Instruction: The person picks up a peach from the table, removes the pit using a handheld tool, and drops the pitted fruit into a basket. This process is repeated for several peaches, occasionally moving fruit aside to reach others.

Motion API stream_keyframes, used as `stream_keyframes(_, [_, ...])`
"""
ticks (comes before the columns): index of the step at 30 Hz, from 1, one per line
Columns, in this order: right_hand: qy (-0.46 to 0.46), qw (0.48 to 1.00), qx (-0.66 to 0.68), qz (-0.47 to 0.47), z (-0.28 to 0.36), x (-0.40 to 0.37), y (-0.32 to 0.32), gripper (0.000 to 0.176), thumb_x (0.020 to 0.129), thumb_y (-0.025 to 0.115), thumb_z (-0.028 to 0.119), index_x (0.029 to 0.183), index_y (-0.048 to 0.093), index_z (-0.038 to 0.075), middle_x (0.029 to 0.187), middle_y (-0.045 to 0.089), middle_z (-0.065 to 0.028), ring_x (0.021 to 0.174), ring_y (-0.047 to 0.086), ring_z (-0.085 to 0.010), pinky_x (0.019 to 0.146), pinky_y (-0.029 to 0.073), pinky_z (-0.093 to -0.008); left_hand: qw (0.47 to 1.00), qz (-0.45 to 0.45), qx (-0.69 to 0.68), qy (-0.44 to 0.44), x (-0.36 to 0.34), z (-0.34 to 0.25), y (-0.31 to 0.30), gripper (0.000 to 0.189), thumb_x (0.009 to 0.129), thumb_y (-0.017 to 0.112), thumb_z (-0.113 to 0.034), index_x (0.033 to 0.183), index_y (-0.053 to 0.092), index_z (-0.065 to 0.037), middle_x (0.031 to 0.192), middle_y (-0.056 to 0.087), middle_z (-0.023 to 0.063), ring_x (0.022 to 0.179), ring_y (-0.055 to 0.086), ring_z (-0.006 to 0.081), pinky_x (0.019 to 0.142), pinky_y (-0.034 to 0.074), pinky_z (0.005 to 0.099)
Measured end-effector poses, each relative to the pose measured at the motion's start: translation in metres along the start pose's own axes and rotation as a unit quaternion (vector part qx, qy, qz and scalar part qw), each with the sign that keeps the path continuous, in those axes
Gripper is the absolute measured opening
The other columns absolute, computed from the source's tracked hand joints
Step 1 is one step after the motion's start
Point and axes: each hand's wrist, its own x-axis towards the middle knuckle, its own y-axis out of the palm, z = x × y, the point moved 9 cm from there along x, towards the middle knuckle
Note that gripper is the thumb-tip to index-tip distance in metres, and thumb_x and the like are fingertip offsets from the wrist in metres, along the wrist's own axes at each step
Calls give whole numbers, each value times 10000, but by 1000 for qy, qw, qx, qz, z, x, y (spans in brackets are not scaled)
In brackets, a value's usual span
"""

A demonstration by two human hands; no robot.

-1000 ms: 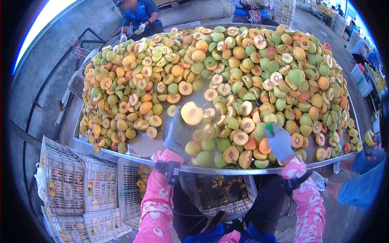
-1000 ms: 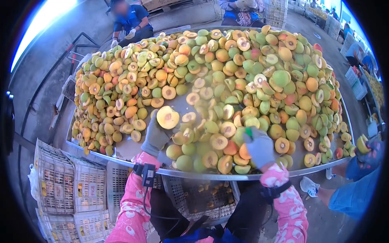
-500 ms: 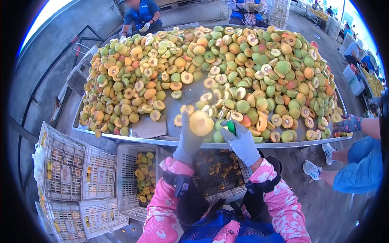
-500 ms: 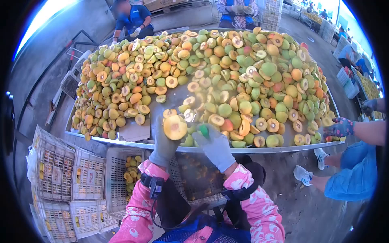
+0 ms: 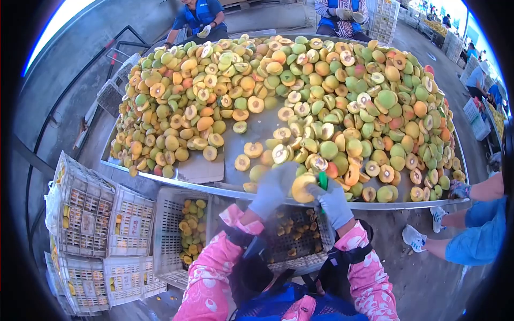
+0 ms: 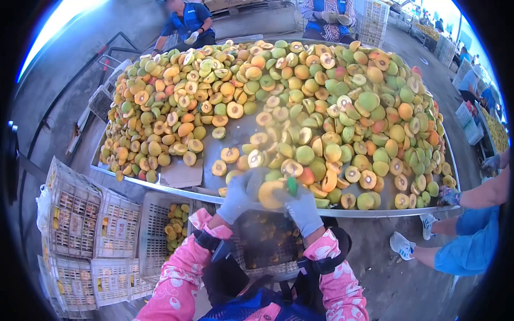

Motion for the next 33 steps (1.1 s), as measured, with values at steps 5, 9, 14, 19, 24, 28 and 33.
stream_keyframes(5, [-249, 907, -306, -146, 36, 54, -96, 422, 784, 736, 303, 1045, 606, -2, 816, 647, -148, 720, 615, -279, 670, 493, -389, 912, -255, 319, 33, 54, 124, -55, 458, 825, 621, -303, 1202, 533, -57, 1014, 619, 188, 931, 609, 371, 801, 485, 452])
stream_keyframes(9, [-206, 862, -412, -213, 44, 79, -139, 475, 777, 726, 365, 1046, 594, -4, 875, 645, -206, 825, 616, -396, 733, 480, -444, 953, -57, 288, -79, 83, 179, -44, 540, 784, 669, -341, 1216, 529, -49, 1095, 622, 206, 971, 604, 375, 826, 478, 457])
stream_keyframes(14, [-194, 857, -431, -208, 43, 84, -138, 494, 788, 706, 373, 1087, 580, 1, 923, 638, -222, 848, 615, -396, 736, 477, -450, 947, 30, 274, -163, 78, 186, -46, 529, 763, 708, -336, 1171, 564, -33, 1057, 634, 199, 921, 628, 359, 796, 494, 439])
stream_keyframes(19, [-318, 808, -409, -280, 85, 34, -120, 427, 832, 659, 268, 1163, 540, 26, 1021, 624, -197, 842, 608, -387, 705, 483, -458, 943, -123, -210, -229, 31, 171, -54, 383, 841, 693, -296, 1087, 591, -20, 956, 615, 71, 805, 612, 128, 606, 515, 254])
stream_keyframes(24, [-408, 832, -375, 34, 83, -43, 26, 272, 884, 591, 217, 1087, 574, 37, 948, 619, -201, 754, 596, -379, 647, 469, -470, 891, -48, -401, -205, -12, 100, -16, 331, 928, 565, -289, 1100, 589, -7, 980, 618, 57, 803, 617, 131, 660, 527, 269])
stream_keyframes(28, [-211, 944, -225, 114, 29, -51, 77, 244, 915, 559, 232, 1049, 591, 30, 879, 623, -225, 787, 605, -394, 664, 473, -449, 921, -73, -375, -79, -34, 49, -17, 268, 855, 624, -231, 986, 619, 4, 944, 630, 127, 826, 626, 258, 687, 525, 334])
stream_keyframes(33, [-287, 932, -217, 50, 43, -75, 82, 241, 926, 545, 241, 996, 611, 20, 877, 632, -231, 811, 609, -408, 682, 480, -442, 942, -132, -308, -1, -60, 1, -31, 197, 845, 606, -159, 954, 597, 6, 914, 619, 172, 823, 613, 335, 709, 500, 376])
